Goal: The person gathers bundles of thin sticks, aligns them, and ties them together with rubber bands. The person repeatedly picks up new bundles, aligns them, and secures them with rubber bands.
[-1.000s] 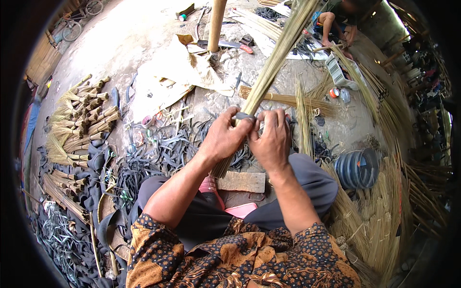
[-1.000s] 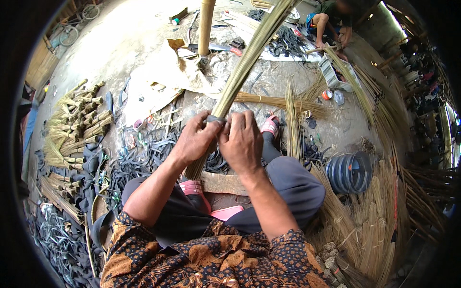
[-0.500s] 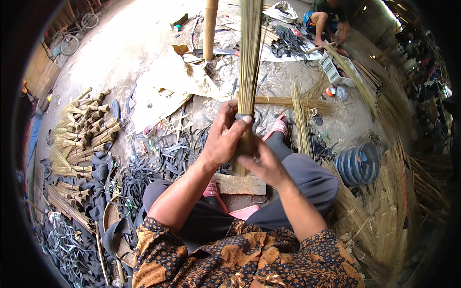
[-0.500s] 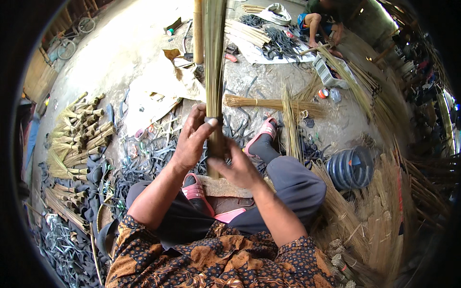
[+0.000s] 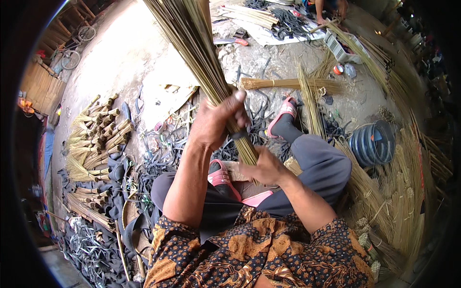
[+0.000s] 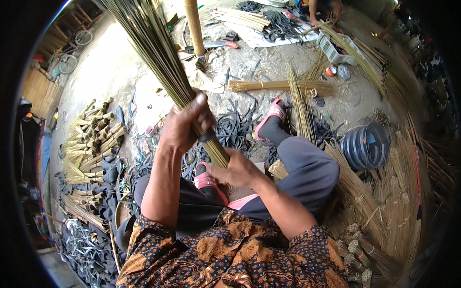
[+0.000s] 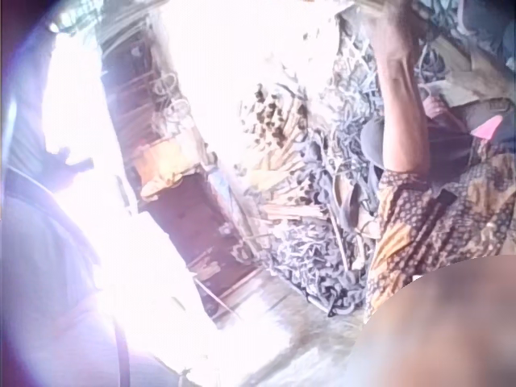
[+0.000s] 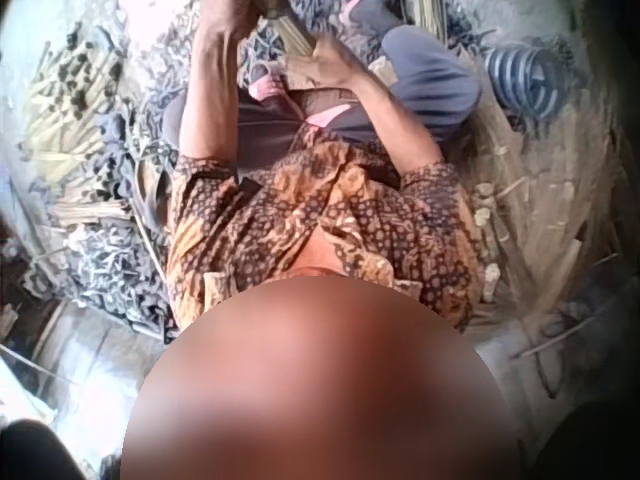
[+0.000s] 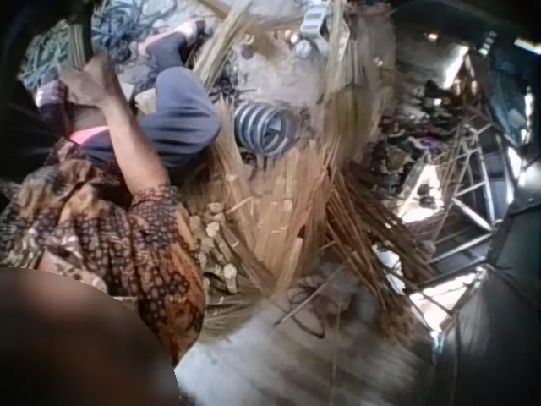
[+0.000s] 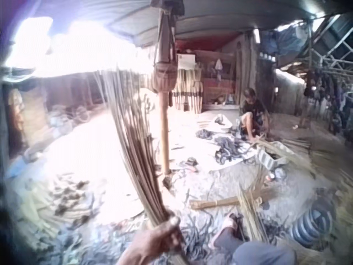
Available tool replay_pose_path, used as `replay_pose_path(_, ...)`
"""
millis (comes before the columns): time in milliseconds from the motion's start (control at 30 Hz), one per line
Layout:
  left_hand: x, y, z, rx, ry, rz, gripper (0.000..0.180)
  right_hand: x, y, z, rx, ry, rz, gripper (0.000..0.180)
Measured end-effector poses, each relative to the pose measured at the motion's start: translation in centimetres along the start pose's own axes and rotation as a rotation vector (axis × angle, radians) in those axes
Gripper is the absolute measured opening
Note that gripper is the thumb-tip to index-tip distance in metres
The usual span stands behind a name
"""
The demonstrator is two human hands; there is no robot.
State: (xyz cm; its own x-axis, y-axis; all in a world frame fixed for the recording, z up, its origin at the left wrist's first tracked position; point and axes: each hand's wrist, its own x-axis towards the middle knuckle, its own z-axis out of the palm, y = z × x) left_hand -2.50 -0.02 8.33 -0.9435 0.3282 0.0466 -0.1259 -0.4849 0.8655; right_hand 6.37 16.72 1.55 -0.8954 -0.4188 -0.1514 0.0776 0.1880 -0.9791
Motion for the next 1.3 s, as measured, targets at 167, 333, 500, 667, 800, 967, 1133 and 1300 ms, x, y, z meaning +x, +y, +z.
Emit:
replay_pose_path(167, 1.4, 2.4, 0.7, -0.134, 0.336, 0.026, 0.032, 0.1, 0.8, -1.0, -0.506, 0.2, 0.059, 0.025)
replay_pose_path(333, -0.7, -0.2, 0.7, -0.077, -0.046, -0.049, 0.038, -1.7, 4.9, -2.2, 0.197, -0.255, -0.015, 0.035)
replay_pose_path(500, -1.8, -7.7, 0.1, 0.468, 0.244, 0.074, 0.033, -0.8, 11.6, -5.5, -0.511, 0.126, -0.008, 0.121)
replay_pose_path(667, -5.8, -19.7, -3.8, 0.489, 0.427, -0.104, 0.036, -4.0, 18.0, -10.2, 0.004, 0.361, 0.128, 0.072)
replay_pose_path(800, -8.0, -26.3, -8.3, 0.332, 0.462, -0.126, 0.024, -5.2, 21.1, -9.8, -0.114, 0.406, 0.373, 0.059)
replay_pose_path(967, -10.0, -28.0, -9.8, 0.448, 0.437, -0.207, 0.008, -5.2, 21.4, -9.1, -0.208, 0.212, 0.391, 0.059)
replay_pose_path(1133, -10.2, -28.8, -8.9, 0.565, 0.475, -0.173, 0.018, -5.5, 21.4, -9.0, -0.511, 0.166, 0.396, 0.056)
replay_pose_path(1300, -7.5, -20.3, -10.2, 0.698, 0.653, -0.208, 0.038, -5.4, 23.5, -10.2, -0.569, 0.008, 0.528, 0.053)
